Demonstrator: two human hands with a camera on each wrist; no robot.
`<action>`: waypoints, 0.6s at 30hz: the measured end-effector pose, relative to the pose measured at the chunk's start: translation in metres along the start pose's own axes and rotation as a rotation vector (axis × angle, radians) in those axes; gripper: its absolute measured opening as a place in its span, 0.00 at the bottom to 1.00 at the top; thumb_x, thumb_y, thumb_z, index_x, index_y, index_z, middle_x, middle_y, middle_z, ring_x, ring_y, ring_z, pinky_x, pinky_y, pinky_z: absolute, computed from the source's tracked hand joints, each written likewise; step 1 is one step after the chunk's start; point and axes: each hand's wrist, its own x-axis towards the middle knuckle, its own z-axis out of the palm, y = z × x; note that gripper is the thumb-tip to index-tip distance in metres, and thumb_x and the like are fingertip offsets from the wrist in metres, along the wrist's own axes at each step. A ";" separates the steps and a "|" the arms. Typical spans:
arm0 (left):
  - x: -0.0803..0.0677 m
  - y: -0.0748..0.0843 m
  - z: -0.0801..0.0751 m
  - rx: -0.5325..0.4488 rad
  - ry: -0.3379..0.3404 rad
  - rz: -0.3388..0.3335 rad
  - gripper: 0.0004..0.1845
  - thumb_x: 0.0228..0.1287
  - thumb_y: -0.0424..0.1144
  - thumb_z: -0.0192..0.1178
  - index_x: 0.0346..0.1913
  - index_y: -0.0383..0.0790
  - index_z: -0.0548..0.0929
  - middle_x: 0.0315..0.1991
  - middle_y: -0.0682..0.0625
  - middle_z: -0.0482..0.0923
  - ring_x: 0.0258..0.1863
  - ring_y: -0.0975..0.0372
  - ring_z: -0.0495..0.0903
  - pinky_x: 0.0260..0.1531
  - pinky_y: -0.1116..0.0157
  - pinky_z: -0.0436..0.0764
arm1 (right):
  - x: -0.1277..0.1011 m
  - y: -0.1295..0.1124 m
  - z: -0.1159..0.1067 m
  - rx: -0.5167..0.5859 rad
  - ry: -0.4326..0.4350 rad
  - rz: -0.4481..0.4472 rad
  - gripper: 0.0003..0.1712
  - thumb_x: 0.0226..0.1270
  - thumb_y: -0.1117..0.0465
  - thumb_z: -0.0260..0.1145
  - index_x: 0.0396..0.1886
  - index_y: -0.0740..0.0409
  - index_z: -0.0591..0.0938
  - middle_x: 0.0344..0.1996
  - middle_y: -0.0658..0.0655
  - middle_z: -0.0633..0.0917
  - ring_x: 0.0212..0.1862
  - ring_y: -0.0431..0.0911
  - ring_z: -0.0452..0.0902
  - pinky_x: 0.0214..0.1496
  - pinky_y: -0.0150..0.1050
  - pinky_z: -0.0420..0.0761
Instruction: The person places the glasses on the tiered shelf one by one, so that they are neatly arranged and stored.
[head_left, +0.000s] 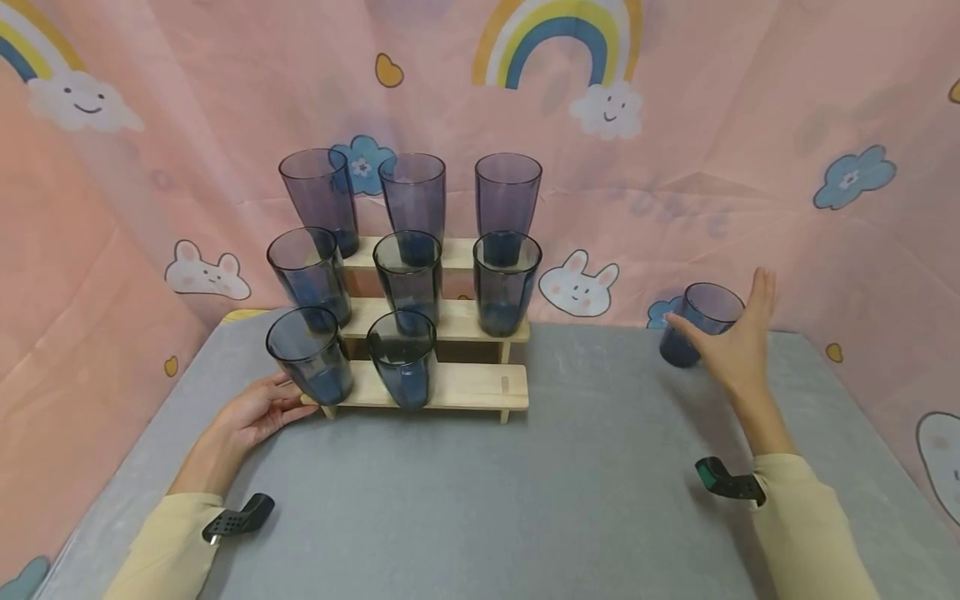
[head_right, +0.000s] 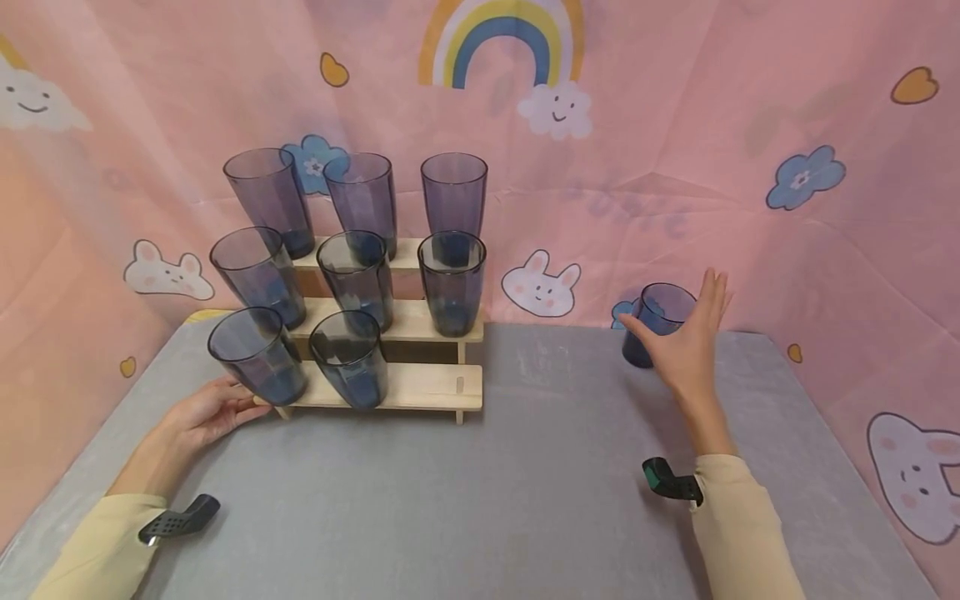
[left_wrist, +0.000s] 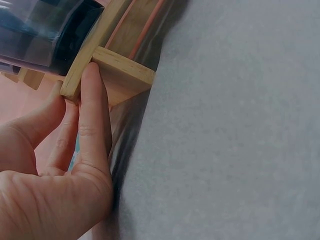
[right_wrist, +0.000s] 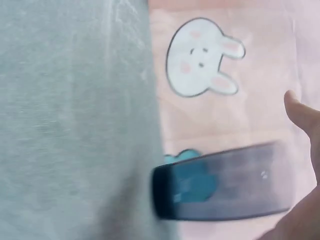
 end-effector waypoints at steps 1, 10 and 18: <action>0.000 0.000 0.000 -0.002 0.000 -0.001 0.37 0.73 0.19 0.38 0.76 0.35 0.33 0.42 0.50 0.82 0.43 0.62 0.83 0.45 0.60 0.85 | -0.001 0.005 -0.001 0.020 -0.023 0.065 0.67 0.56 0.48 0.75 0.79 0.47 0.35 0.78 0.52 0.35 0.77 0.45 0.25 0.77 0.54 0.34; -0.001 -0.001 -0.001 -0.033 0.002 -0.002 0.33 0.73 0.19 0.38 0.75 0.36 0.41 0.41 0.49 0.83 0.42 0.61 0.83 0.45 0.59 0.85 | -0.009 0.041 0.001 0.329 -0.150 0.323 0.59 0.66 0.59 0.69 0.80 0.44 0.36 0.78 0.58 0.40 0.78 0.52 0.37 0.77 0.40 0.49; -0.001 0.000 0.001 -0.025 -0.004 0.003 0.30 0.73 0.19 0.38 0.73 0.36 0.45 0.41 0.49 0.82 0.42 0.61 0.84 0.44 0.60 0.85 | -0.012 0.052 -0.002 0.280 -0.102 0.326 0.48 0.65 0.59 0.70 0.78 0.40 0.55 0.76 0.62 0.55 0.73 0.62 0.54 0.52 0.20 0.76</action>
